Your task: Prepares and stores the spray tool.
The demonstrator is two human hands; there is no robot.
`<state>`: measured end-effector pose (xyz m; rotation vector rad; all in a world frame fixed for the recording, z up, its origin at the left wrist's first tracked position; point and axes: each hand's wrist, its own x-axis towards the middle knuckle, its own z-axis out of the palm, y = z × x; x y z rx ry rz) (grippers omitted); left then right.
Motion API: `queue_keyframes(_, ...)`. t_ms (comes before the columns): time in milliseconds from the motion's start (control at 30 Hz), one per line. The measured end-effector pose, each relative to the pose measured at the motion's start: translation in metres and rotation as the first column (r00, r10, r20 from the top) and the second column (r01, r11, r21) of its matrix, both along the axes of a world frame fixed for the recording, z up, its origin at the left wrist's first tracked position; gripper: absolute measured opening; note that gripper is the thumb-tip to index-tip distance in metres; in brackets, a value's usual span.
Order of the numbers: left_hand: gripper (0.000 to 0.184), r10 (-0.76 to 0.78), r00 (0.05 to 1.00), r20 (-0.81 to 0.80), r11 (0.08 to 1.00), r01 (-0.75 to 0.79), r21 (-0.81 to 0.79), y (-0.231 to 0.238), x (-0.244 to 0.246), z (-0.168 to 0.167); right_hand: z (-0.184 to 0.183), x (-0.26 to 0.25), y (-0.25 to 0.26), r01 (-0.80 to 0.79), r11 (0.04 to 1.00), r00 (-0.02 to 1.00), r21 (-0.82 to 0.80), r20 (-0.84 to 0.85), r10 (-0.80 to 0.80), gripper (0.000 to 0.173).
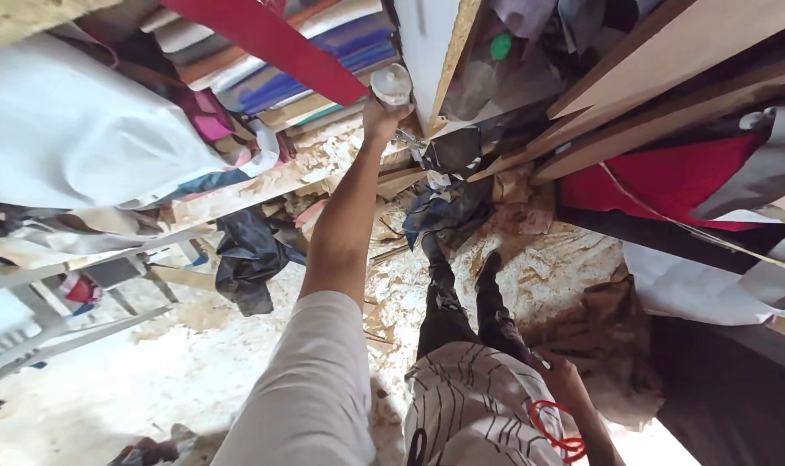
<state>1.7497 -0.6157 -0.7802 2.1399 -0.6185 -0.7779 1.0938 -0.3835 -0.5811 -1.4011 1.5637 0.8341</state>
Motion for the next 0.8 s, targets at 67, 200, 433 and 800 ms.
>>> queue_keyframes(67, 0.106, 0.036, 0.999, 0.016, 0.999, -0.036, -0.022, -0.001, -0.001, -0.004, 0.001, 0.001, -0.001, -0.003, 1.000, 1.000, -0.001, -0.009, 0.003, 0.039)
queue_keyframes(200, 0.098, 0.060, 0.994, 0.089, 0.998, -0.058, -0.033, -0.002, -0.003, -0.002, -0.002, -0.002, -0.002, 0.024, 1.000, 1.000, 0.005, -0.018, -0.024, 0.039)
queue_keyframes(433, 0.105, 0.130, 0.971, 0.202, 0.991, -0.124, -0.039, -0.005, -0.018, -0.008, -0.002, -0.009, 0.000, 0.019, 1.000, 1.000, 0.002, -0.019, -0.019, 0.040)
queue_keyframes(800, 0.104, 0.027, 0.993, 0.114, 0.996, -0.036, 0.078, -0.001, -0.007, 0.002, -0.010, 0.000, -0.007, 0.002, 0.999, 1.000, 0.032, -0.025, -0.001, 0.041)
